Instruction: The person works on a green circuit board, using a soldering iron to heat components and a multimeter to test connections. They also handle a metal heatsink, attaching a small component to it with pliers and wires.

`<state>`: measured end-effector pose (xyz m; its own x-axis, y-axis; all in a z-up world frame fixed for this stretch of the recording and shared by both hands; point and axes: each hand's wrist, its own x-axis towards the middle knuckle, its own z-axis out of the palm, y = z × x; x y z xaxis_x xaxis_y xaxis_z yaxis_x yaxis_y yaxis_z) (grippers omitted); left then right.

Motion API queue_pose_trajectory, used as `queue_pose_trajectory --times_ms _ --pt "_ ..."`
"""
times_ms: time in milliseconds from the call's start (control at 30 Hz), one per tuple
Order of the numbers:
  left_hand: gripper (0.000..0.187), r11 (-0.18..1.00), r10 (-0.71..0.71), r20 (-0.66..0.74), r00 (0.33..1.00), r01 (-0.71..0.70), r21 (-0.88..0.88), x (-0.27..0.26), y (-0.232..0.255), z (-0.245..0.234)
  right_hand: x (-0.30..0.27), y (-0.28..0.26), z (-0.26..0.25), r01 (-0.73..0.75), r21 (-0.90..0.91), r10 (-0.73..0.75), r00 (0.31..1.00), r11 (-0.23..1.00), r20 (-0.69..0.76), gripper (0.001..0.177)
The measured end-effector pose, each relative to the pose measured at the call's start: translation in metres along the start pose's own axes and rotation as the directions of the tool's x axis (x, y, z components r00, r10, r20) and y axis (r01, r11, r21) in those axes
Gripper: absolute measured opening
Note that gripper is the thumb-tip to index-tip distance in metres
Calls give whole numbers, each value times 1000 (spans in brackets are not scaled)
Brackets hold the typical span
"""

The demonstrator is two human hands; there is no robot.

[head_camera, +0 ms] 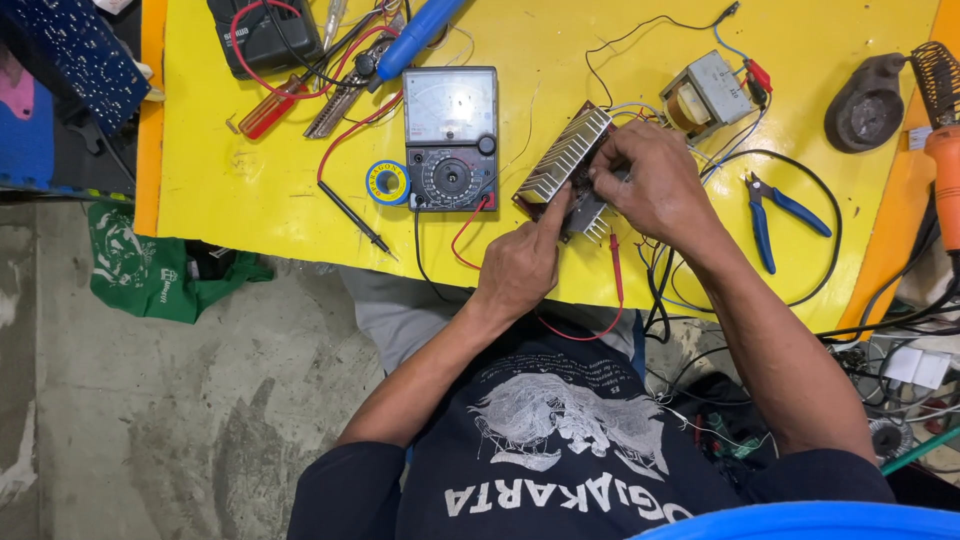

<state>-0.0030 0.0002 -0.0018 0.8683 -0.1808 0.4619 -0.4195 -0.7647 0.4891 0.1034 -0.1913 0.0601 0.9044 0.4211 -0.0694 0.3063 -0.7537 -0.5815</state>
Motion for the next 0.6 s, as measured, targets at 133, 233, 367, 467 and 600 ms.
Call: queue_pose_trajectory --times_ms 133,233,367,467,600 --pt "50 985 -56 -75 996 43 -167 -15 7 -16 1 -14 -6 47 -24 -47 999 999 -10 18" --pt "38 809 -387 -91 918 290 -511 -18 16 -27 4 -26 -2 -45 -142 55 996 989 73 20" --pt "45 424 -607 310 732 628 -653 4 25 -53 10 -33 4 -87 -345 135 984 934 118 16" --pt "52 298 -620 412 667 687 -663 12 22 -57 14 -26 14 -123 -397 193 971 910 143 16" --pt "47 433 -586 323 743 624 -650 -1 13 -39 19 -35 19 -216 -436 308 939 873 152 17"
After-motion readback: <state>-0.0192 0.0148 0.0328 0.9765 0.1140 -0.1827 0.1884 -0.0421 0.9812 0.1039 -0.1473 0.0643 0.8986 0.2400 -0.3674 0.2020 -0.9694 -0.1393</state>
